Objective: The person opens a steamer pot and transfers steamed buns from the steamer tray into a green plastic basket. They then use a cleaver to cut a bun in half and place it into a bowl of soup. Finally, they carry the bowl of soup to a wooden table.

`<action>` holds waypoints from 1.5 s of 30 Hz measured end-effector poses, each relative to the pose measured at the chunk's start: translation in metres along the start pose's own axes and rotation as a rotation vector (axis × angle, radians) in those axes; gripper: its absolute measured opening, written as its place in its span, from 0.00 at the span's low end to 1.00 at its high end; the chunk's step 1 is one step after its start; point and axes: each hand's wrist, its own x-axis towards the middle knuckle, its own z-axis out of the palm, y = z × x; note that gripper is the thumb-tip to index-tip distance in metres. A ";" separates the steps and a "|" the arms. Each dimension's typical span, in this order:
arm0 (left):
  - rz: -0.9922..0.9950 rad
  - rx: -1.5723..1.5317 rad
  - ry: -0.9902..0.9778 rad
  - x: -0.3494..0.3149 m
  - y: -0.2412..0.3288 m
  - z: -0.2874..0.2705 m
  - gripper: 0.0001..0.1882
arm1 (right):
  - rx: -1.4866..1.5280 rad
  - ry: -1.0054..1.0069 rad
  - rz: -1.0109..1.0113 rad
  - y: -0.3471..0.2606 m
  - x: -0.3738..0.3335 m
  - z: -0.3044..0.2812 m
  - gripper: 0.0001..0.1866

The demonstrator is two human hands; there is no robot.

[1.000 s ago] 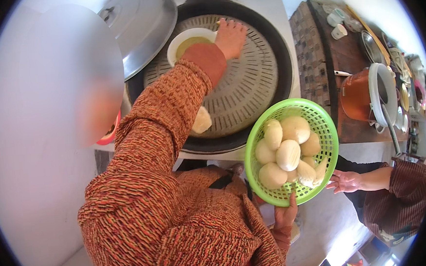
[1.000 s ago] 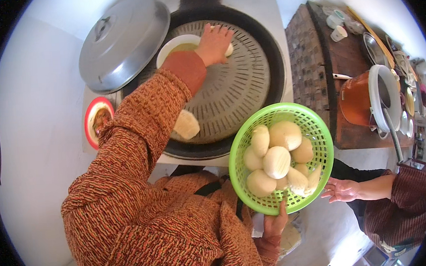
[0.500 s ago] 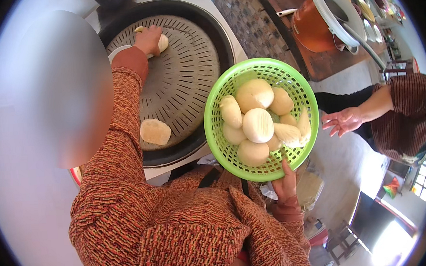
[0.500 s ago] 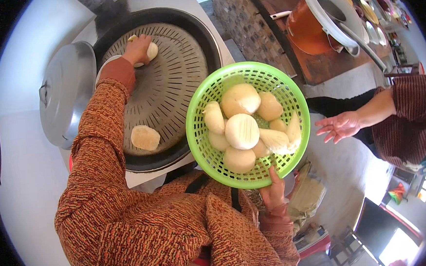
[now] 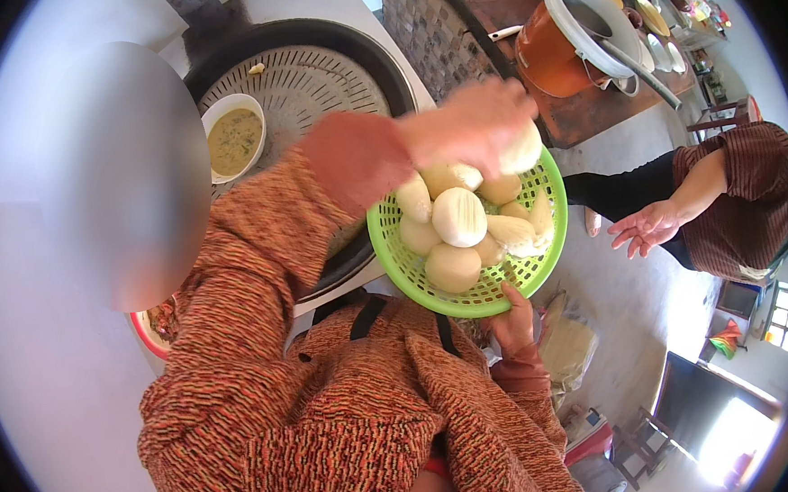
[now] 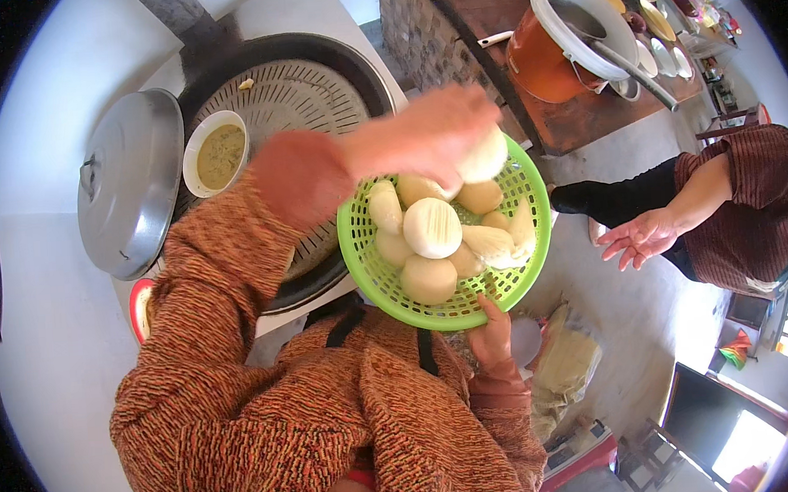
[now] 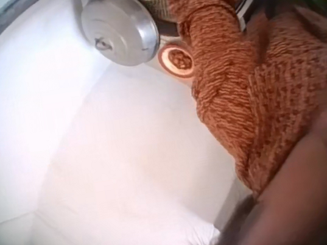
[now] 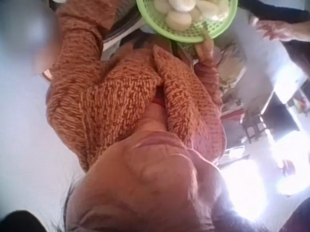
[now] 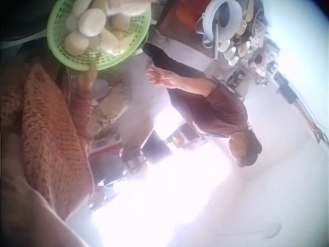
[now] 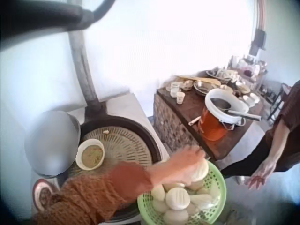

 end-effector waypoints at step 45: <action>-0.885 -1.348 0.463 -0.178 0.021 0.113 0.24 | 0.041 -0.079 -0.055 0.008 0.001 0.000 0.36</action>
